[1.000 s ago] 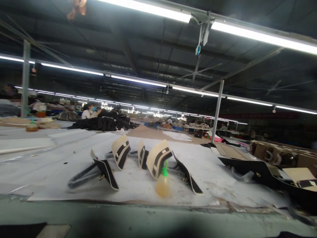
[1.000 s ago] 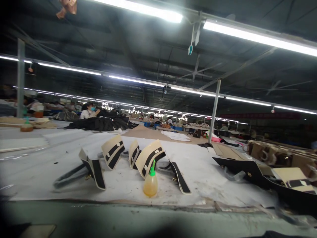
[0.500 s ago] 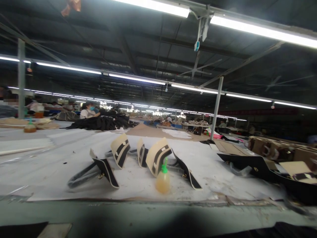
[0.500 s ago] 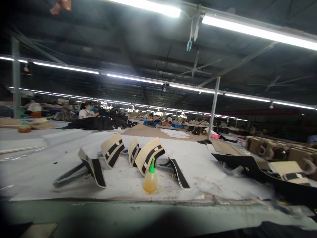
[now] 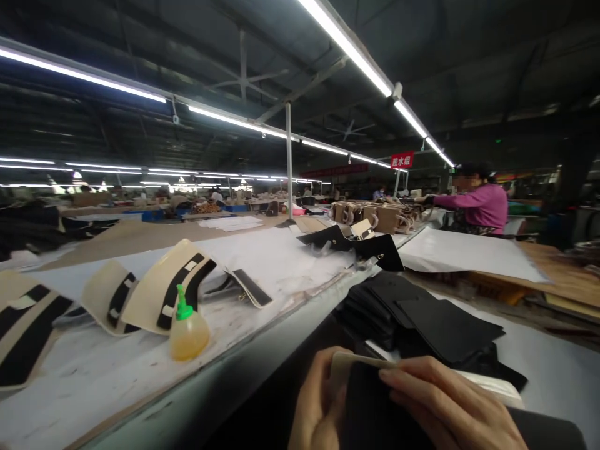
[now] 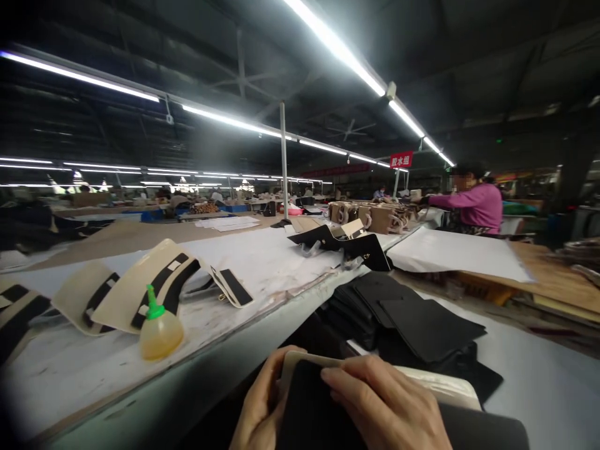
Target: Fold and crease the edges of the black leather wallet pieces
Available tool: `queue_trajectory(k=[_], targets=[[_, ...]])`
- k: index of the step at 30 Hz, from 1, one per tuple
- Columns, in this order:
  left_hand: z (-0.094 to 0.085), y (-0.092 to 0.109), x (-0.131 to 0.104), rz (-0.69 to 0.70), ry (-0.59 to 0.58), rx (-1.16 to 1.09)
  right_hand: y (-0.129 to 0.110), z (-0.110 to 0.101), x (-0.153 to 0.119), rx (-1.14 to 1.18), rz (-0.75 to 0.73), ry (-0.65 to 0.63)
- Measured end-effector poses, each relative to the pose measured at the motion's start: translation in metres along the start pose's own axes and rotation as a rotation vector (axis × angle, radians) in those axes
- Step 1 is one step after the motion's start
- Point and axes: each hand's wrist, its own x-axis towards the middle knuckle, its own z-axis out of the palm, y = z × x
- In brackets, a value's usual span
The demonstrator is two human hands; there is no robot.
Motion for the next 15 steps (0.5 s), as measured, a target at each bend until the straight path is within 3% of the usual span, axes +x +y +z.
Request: queue_trajectory(k=[3, 9, 15], targets=[[0.0012, 0.0064, -0.0065, -0.062, -0.054, 0.033, -0.0068, 0.0016, -0.0003, 0.016, 0.021, 0.006], [-0.0027, 0.0066, -0.0117, -0.029, 0.045, 0.168, -0.0119, 0.0014, -0.0009, -0.057, -0.006, 0.037], [-0.0026, 0.0083, -0.0118, -0.011, -0.063, 0.203, -0.0113, -0.0030, -0.0057, -0.072, -0.025, -0.039]])
